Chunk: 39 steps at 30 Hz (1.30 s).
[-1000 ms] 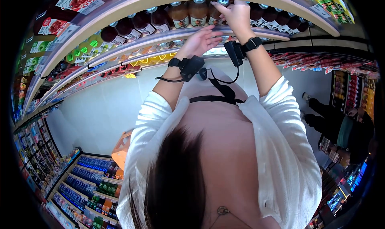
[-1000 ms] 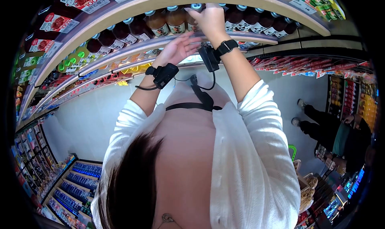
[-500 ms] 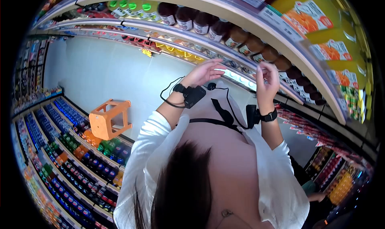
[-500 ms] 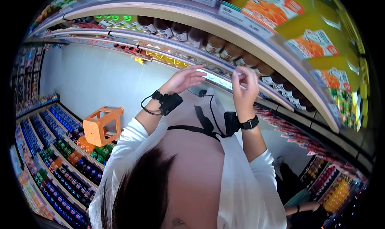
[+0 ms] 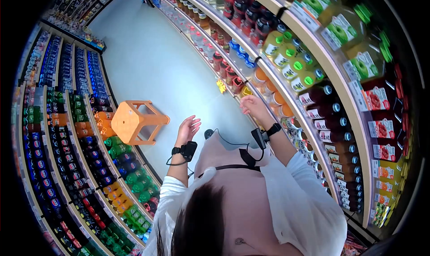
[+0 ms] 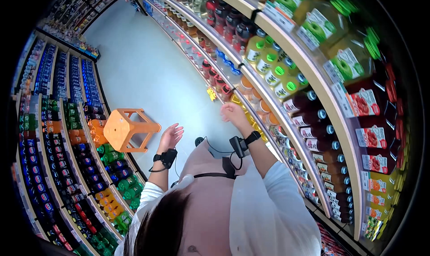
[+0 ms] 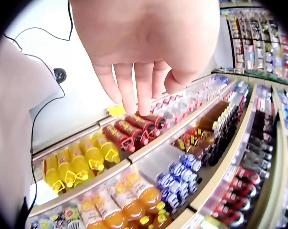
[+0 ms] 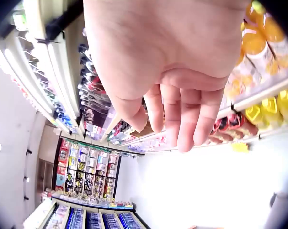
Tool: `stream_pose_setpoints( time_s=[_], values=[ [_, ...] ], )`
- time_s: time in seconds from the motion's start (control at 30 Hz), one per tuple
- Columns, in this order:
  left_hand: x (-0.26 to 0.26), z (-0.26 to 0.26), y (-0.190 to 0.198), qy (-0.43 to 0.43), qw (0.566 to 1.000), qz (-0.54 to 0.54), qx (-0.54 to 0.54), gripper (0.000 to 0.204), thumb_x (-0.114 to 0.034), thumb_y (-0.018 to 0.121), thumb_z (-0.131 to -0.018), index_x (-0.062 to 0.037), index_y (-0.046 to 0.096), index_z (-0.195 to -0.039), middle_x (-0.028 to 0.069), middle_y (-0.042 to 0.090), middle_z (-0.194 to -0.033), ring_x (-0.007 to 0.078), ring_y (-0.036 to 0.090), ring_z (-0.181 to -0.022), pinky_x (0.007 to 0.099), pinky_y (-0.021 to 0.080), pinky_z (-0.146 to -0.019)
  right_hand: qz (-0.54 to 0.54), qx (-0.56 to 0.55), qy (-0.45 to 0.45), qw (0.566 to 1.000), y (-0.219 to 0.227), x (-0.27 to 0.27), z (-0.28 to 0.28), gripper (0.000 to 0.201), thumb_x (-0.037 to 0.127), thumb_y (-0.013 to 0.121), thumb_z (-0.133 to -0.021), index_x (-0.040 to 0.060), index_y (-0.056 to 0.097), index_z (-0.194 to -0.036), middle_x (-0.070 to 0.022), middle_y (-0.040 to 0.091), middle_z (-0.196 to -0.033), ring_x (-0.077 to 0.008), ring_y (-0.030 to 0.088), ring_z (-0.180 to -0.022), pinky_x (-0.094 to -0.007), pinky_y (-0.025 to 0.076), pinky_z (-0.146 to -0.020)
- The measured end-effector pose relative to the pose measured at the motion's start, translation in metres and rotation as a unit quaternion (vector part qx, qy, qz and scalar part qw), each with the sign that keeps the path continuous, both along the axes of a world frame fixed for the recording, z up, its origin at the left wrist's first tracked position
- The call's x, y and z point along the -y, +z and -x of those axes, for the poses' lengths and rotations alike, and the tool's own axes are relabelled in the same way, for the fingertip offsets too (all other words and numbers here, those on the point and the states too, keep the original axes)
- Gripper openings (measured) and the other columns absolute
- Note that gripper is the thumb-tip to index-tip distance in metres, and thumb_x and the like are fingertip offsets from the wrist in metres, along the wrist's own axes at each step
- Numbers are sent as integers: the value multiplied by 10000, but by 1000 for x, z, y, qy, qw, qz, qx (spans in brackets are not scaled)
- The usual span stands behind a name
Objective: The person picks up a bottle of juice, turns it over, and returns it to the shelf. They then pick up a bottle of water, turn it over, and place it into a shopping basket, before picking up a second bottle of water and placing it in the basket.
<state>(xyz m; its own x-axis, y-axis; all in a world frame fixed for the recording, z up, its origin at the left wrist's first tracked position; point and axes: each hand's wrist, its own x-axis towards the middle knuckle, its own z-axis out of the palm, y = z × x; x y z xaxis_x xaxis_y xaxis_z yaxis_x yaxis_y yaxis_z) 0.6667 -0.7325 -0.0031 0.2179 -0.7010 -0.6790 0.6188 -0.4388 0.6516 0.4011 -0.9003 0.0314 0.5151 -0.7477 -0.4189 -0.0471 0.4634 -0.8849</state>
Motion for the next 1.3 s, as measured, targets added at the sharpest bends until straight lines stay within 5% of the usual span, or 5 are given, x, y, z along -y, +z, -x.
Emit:
stream_pose_setpoints(
  time_s=[0.3, 0.43, 0.73, 1.2, 1.3],
  values=[
    [-70, -276, -50, 226, 971, -82, -2, 323, -254, 455, -871, -61, 473, -1129, 84, 565, -980, 182, 554, -855, 266, 459, -695, -259, 122, -68, 956, -20, 93, -198, 178, 173, 544, -852, 29, 532, -956, -111, 608, -827, -210, 605, -714, -320, 511, -653],
    [14, -307, -68, 241, 967, -60, -51, 242, -214, 450, -855, -52, 473, -1033, 91, 552, -872, 190, 535, -683, 261, 405, -502, -265, 95, -157, 947, -57, 160, -216, 233, 205, 523, -858, 39, 514, -1022, -123, 603, -889, -228, 598, -800, -359, 505, -742],
    [265, -458, -28, -30, 998, -50, 8, 279, -195, 431, -898, -52, 465, -1135, 97, 582, -1026, 197, 580, -928, 302, 467, -783, -294, 89, -260, 916, -105, 327, -383, 249, 203, 527, -839, 16, 499, -1002, -143, 581, -908, -254, 579, -842, -361, 494, -789],
    [138, -788, -96, 595, 767, -238, -30, 365, -136, 389, -867, 38, 321, -1181, 198, 538, -849, 225, 511, -549, 294, 437, -453, -374, 61, 47, 924, -90, 516, -902, 143, 160, 546, -824, 48, 547, -913, -119, 615, -870, -250, 594, -825, -396, 488, -794],
    [163, -878, -170, 516, 807, -277, -77, 345, -126, 418, -846, 81, 425, -1122, 232, 574, -949, 317, 603, -786, 387, 528, -604, -341, -26, 17, 939, -125, 580, -981, 138, 192, 544, -825, 75, 539, -898, -106, 616, -847, -240, 596, -824, -403, 492, -788]
  ],
)
